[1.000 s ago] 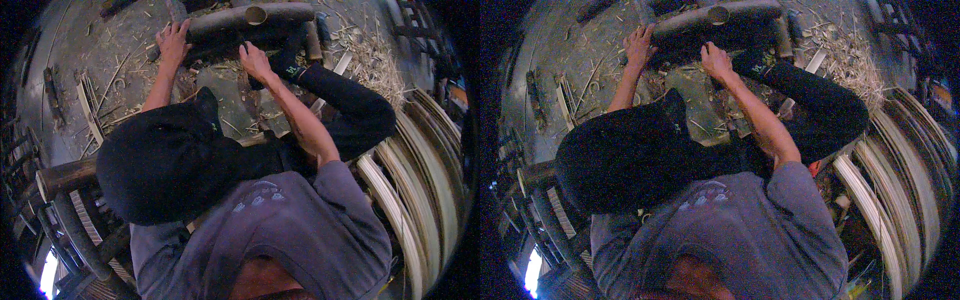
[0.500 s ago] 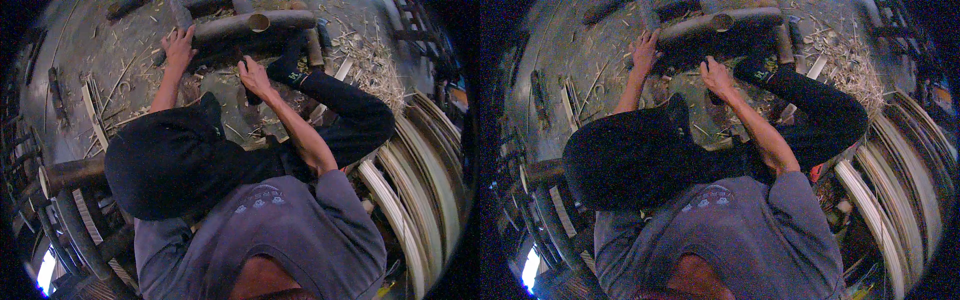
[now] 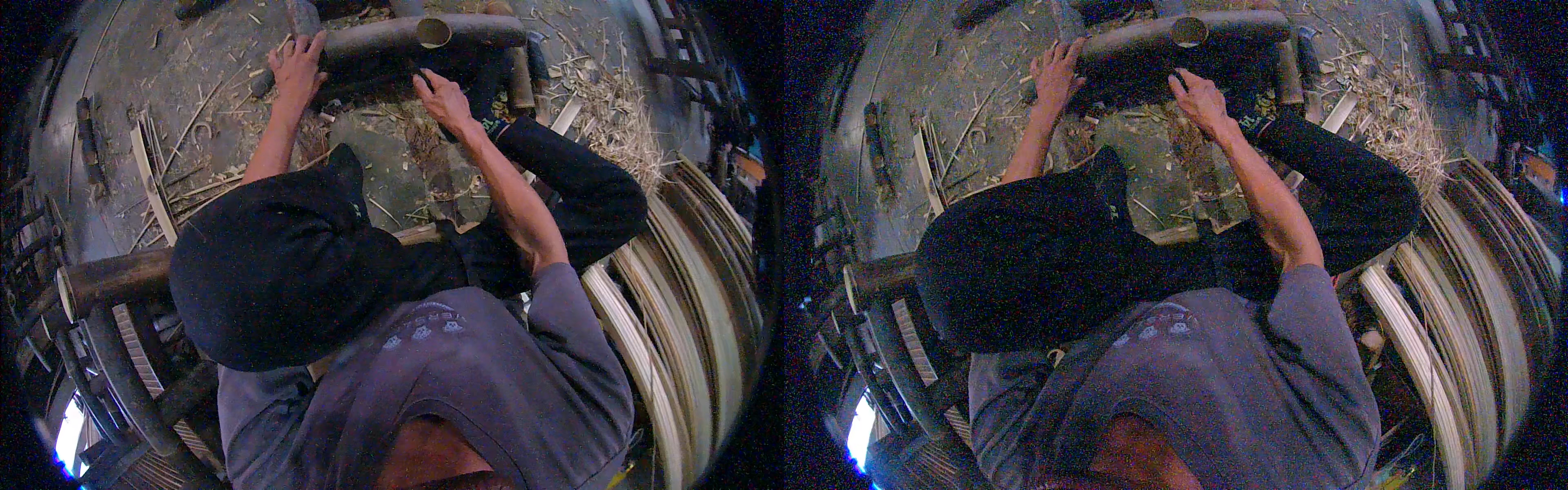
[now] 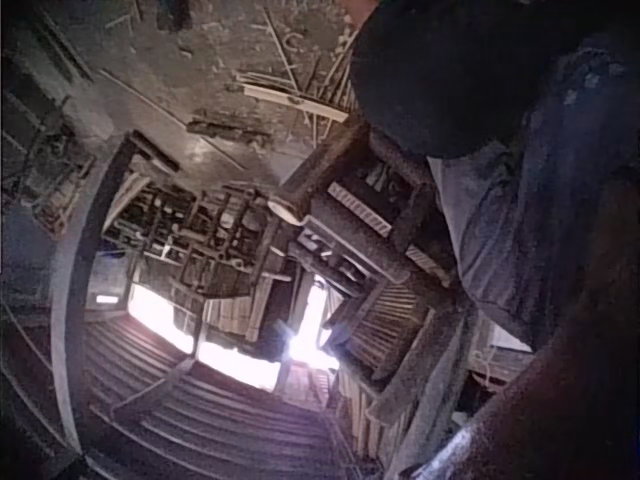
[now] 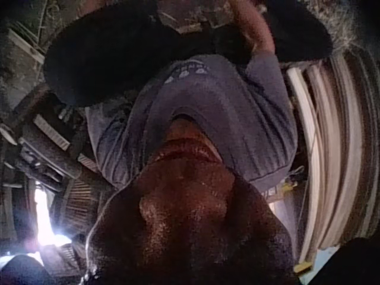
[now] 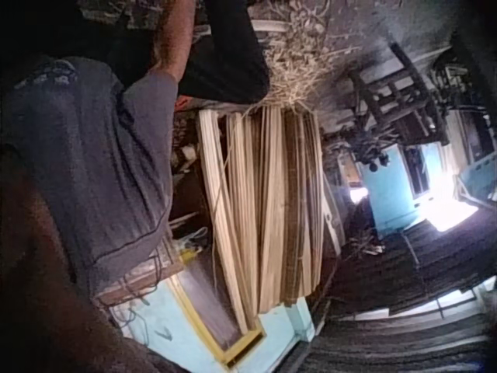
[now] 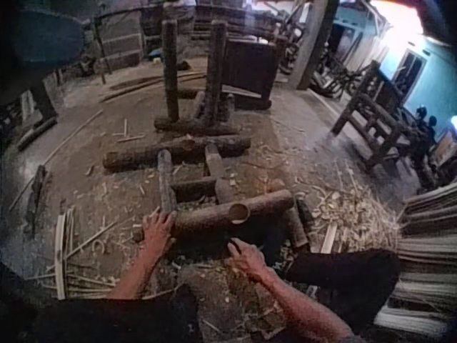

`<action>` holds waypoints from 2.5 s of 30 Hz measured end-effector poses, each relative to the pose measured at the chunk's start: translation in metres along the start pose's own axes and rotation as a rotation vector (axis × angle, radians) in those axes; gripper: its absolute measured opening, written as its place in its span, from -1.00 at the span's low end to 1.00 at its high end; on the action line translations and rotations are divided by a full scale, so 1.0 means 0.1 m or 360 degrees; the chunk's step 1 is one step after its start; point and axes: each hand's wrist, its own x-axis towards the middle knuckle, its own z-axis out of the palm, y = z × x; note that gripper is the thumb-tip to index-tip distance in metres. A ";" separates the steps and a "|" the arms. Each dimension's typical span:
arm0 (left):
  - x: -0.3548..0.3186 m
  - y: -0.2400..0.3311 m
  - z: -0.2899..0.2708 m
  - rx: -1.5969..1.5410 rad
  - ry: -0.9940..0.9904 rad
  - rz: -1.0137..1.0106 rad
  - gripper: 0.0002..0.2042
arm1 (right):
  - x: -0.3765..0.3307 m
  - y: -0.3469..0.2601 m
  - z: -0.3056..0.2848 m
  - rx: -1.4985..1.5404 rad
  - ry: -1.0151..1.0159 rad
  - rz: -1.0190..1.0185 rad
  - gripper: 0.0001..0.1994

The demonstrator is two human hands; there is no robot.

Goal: The person assembles a chair frame by hand, fitting dark cylindrical pieces together to form the legs and backrest. The person repeatedly joins and adjusts the components, then lifts the assembled frame to inspect the structure.

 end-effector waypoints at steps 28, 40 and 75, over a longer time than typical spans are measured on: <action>0.00 -0.05 0.02 0.0006 0.0012 0.0026 -0.18 | -0.04 -0.17 -0.10 -0.0180 -0.0169 -0.0390 -0.60; 0.12 -0.13 0.10 0.0036 -0.0084 0.0018 -0.18 | 0.30 -0.29 0.08 -0.0126 -0.0065 -0.0451 -0.57; 0.09 -0.16 0.08 0.0079 -0.0162 0.0015 -0.16 | 0.48 -0.20 0.13 -0.0600 -0.0137 -0.0809 -0.67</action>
